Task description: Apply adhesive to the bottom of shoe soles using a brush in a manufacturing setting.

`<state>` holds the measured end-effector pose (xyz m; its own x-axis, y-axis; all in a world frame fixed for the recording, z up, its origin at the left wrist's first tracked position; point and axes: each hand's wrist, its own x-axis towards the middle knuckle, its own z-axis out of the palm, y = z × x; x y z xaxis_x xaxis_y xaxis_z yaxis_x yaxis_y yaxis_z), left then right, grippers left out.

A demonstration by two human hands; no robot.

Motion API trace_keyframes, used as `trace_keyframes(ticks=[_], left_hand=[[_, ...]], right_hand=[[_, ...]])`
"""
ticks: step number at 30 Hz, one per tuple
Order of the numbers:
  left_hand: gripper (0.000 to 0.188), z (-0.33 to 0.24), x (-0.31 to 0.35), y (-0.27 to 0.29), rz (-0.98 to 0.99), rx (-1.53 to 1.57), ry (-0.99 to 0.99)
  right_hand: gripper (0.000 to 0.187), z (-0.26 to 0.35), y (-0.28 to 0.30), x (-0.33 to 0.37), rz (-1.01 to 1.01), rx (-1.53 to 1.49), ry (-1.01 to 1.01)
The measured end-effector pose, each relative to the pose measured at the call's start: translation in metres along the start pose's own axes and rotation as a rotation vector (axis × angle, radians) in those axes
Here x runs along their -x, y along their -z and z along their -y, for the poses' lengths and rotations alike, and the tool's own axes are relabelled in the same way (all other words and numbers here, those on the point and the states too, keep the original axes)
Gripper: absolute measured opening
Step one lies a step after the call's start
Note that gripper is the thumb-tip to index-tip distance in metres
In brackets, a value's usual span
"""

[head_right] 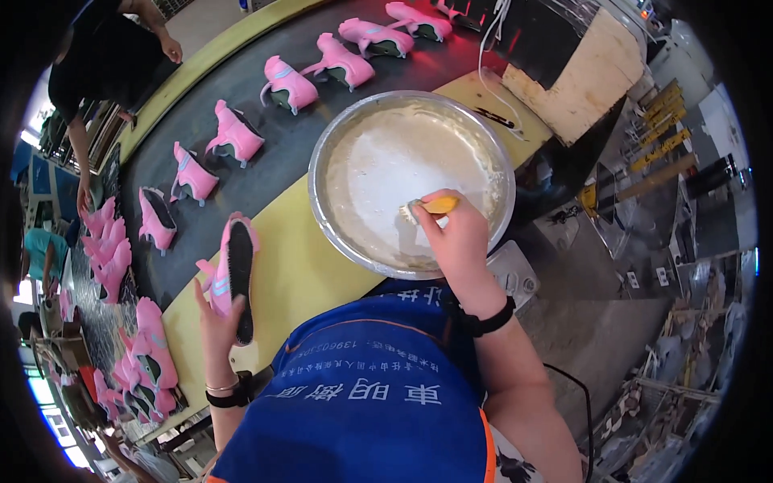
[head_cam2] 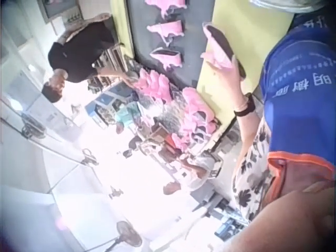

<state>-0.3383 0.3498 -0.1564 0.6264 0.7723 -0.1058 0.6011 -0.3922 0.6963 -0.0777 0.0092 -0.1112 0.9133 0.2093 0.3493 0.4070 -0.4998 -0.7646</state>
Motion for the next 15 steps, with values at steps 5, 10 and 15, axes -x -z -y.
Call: trace_keyframes(ticks=[5, 10, 15], left_hand=[[0.110, -0.015, 0.013, -0.004, 0.042, -0.340, -0.030], [0.094, -0.038, 0.018, 0.006, 0.317, 0.733, 0.080], [0.095, -0.100, 0.051, 0.009, 0.587, 1.049, 0.057]], right_hand=[[0.018, 0.007, -0.007, -0.010, 0.152, 0.359, 0.138], [0.015, 0.030, 0.010, -0.014, 0.025, -0.046, 0.171], [0.017, 0.033, 0.024, -0.024, -0.136, -0.113, 0.330]])
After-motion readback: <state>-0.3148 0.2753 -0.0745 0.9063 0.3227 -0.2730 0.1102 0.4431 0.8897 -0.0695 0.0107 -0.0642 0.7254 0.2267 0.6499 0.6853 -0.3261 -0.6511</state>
